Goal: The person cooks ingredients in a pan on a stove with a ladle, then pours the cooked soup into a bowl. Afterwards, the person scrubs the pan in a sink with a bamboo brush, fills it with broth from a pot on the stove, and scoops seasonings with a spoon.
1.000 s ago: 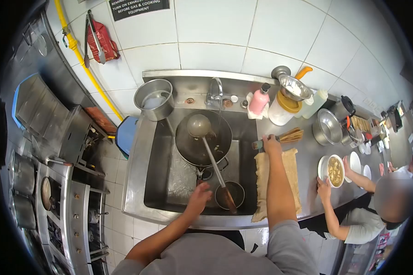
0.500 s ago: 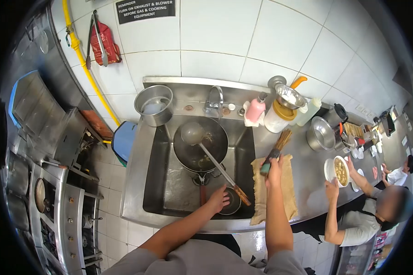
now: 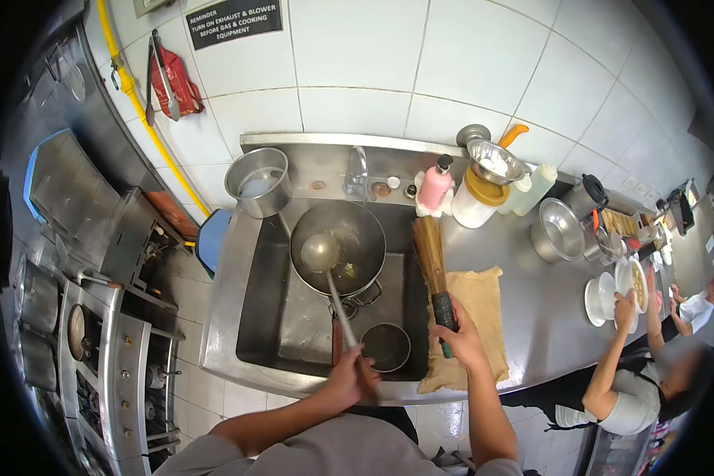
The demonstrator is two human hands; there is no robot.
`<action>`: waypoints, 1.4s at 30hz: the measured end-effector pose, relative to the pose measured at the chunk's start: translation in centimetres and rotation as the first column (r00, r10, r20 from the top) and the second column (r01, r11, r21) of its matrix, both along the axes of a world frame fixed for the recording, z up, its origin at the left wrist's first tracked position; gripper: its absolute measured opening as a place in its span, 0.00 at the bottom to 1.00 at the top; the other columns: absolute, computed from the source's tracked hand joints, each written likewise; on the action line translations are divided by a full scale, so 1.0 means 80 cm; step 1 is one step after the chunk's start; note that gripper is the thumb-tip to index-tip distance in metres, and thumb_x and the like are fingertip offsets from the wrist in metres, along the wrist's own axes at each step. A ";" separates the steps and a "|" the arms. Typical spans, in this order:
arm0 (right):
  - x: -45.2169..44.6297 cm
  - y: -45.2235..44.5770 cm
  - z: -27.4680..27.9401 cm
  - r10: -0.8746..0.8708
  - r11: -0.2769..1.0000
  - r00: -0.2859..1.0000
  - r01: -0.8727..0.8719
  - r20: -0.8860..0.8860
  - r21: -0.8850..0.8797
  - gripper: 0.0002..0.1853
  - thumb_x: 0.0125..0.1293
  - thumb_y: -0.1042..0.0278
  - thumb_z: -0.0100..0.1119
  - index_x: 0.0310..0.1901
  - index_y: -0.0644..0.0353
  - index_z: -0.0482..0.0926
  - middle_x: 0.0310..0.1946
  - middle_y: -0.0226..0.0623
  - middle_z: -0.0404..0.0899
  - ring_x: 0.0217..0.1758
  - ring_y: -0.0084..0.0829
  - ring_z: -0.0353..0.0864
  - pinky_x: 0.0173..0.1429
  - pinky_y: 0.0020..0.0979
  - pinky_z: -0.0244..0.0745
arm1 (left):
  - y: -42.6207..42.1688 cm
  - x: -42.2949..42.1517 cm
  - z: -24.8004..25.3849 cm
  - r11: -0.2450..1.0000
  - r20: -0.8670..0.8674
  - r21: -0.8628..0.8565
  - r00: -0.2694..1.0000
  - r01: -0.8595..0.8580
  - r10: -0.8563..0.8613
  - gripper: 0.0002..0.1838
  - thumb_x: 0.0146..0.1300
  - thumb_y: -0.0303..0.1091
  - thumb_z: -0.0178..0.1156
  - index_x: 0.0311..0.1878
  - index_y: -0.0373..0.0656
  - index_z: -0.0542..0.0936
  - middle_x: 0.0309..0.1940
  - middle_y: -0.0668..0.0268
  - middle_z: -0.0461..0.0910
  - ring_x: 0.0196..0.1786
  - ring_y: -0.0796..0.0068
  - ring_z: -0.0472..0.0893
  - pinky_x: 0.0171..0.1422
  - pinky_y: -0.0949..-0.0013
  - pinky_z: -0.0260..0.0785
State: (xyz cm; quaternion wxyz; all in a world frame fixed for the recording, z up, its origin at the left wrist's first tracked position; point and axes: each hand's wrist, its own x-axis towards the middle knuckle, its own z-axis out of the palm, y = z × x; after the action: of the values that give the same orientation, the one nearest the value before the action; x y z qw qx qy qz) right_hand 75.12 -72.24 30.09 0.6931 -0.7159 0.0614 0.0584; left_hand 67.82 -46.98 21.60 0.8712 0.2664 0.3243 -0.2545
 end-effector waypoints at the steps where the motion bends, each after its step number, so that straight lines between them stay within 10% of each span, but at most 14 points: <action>1: 0.003 -0.005 -0.009 0.051 0.986 0.988 -0.026 0.148 -0.167 0.37 0.61 0.80 0.60 0.73 0.58 0.60 0.48 0.35 0.76 0.33 0.24 0.79 0.34 0.27 0.77 | 0.031 -0.014 0.002 0.993 0.029 0.120 0.999 -0.018 0.014 0.20 0.75 0.49 0.51 0.65 0.57 0.65 0.37 0.60 0.77 0.31 0.60 0.80 0.34 0.55 0.76; 5: 0.021 0.012 0.016 0.041 0.995 0.999 -0.041 -0.010 -0.094 0.39 0.63 0.77 0.63 0.75 0.59 0.57 0.48 0.36 0.78 0.35 0.23 0.80 0.35 0.26 0.77 | 0.124 -0.047 0.034 0.962 0.090 0.271 0.994 0.034 -0.060 0.24 0.77 0.43 0.48 0.72 0.58 0.58 0.38 0.60 0.80 0.25 0.67 0.77 0.26 0.63 0.73; 11: 0.078 0.062 0.015 0.264 0.768 0.931 -0.360 -0.251 -0.529 0.37 0.65 0.64 0.64 0.74 0.51 0.61 0.42 0.42 0.82 0.38 0.31 0.83 0.37 0.33 0.79 | 0.146 -0.016 0.040 0.975 0.147 0.142 0.970 0.173 -0.193 0.24 0.78 0.41 0.48 0.74 0.56 0.58 0.37 0.61 0.80 0.25 0.68 0.76 0.25 0.65 0.70; 14: 0.135 0.070 -0.064 0.575 0.406 0.815 -0.216 0.065 -0.888 0.34 0.66 0.54 0.61 0.72 0.47 0.63 0.44 0.49 0.83 0.43 0.45 0.85 0.45 0.45 0.80 | 0.120 0.019 0.028 0.963 0.188 0.181 0.954 0.200 -0.233 0.22 0.78 0.41 0.47 0.72 0.55 0.61 0.35 0.64 0.79 0.25 0.70 0.75 0.25 0.67 0.69; 16: 0.173 0.095 -0.058 0.450 0.060 0.856 -0.314 -0.255 -0.948 0.36 0.65 0.56 0.62 0.74 0.44 0.62 0.45 0.54 0.83 0.51 0.54 0.82 0.53 0.50 0.76 | 0.117 0.031 0.014 0.960 0.207 0.191 0.948 0.205 -0.243 0.21 0.78 0.41 0.46 0.71 0.54 0.63 0.33 0.66 0.77 0.25 0.73 0.75 0.25 0.68 0.69; 20: 0.202 0.155 -0.053 0.340 0.166 0.931 -0.198 -0.133 -0.966 0.33 0.66 0.54 0.61 0.73 0.40 0.65 0.41 0.51 0.84 0.43 0.50 0.85 0.50 0.47 0.78 | 0.129 0.040 0.001 0.975 0.265 0.078 0.939 0.206 -0.219 0.21 0.78 0.42 0.45 0.71 0.54 0.63 0.33 0.66 0.77 0.25 0.74 0.75 0.24 0.69 0.69; 23: 0.214 0.180 -0.036 0.555 0.179 0.775 -0.467 -0.303 -0.866 0.33 0.67 0.51 0.59 0.73 0.39 0.64 0.44 0.52 0.84 0.50 0.48 0.84 0.52 0.45 0.80 | 0.143 0.049 0.008 0.976 0.300 0.064 0.929 0.209 -0.218 0.21 0.79 0.44 0.43 0.72 0.56 0.60 0.33 0.68 0.76 0.24 0.74 0.74 0.23 0.70 0.68; 25: 0.223 0.170 0.013 0.299 0.391 0.838 -0.545 -0.457 -0.742 0.33 0.67 0.49 0.59 0.73 0.39 0.65 0.45 0.49 0.85 0.46 0.46 0.86 0.51 0.44 0.80 | 0.160 0.039 0.012 0.964 0.214 0.045 0.940 0.262 -0.266 0.23 0.79 0.43 0.44 0.73 0.57 0.59 0.33 0.68 0.76 0.24 0.74 0.73 0.24 0.70 0.67; 29: 0.210 0.168 -0.005 0.419 0.127 0.822 -0.473 -0.385 -0.872 0.32 0.67 0.48 0.60 0.72 0.42 0.67 0.46 0.44 0.86 0.36 0.40 0.87 0.49 0.42 0.80 | 0.158 0.048 0.004 0.956 0.305 0.063 0.907 0.287 -0.292 0.24 0.78 0.43 0.45 0.74 0.58 0.58 0.33 0.68 0.75 0.25 0.75 0.73 0.25 0.70 0.68; 31: 0.206 0.159 -0.005 0.411 0.195 0.767 -0.601 -0.492 -0.775 0.32 0.67 0.48 0.59 0.72 0.41 0.67 0.50 0.46 0.84 0.43 0.43 0.87 0.51 0.43 0.79 | 0.159 0.040 0.027 0.924 0.178 0.217 0.918 0.315 -0.355 0.25 0.78 0.43 0.46 0.75 0.58 0.57 0.33 0.68 0.75 0.25 0.75 0.73 0.25 0.70 0.68; 33: 0.216 0.142 -0.013 0.322 0.233 0.887 -0.413 -0.331 -0.880 0.33 0.67 0.49 0.59 0.73 0.40 0.66 0.31 0.44 0.85 0.23 0.37 0.84 0.37 0.38 0.82 | 0.162 0.038 0.028 0.924 0.191 0.225 0.916 0.308 -0.352 0.25 0.78 0.43 0.46 0.74 0.56 0.58 0.32 0.68 0.76 0.23 0.75 0.73 0.23 0.69 0.68; 38: 0.183 0.143 -0.048 0.444 0.016 0.825 -0.397 -0.349 -0.918 0.34 0.66 0.45 0.60 0.73 0.38 0.64 0.54 0.48 0.81 0.54 0.48 0.82 0.56 0.47 0.78 | 0.163 0.042 0.032 0.901 0.154 0.267 0.908 0.342 -0.391 0.25 0.78 0.43 0.47 0.75 0.57 0.58 0.31 0.69 0.76 0.24 0.75 0.73 0.23 0.69 0.68; 42: 0.171 0.132 -0.053 0.335 0.071 0.925 -0.211 -0.176 -0.975 0.33 0.66 0.47 0.60 0.72 0.37 0.66 0.44 0.48 0.84 0.43 0.46 0.86 0.49 0.45 0.81 | 0.161 0.031 0.022 0.834 0.196 0.449 0.876 0.320 -0.442 0.26 0.77 0.41 0.48 0.75 0.54 0.59 0.29 0.67 0.76 0.21 0.74 0.74 0.21 0.67 0.69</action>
State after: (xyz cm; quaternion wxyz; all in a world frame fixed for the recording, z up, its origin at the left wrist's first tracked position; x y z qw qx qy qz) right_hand 88.80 -61.65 25.88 0.0290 -0.9912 -0.0837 0.0984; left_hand 70.33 -34.11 23.34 0.7659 0.5344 0.1774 -0.3102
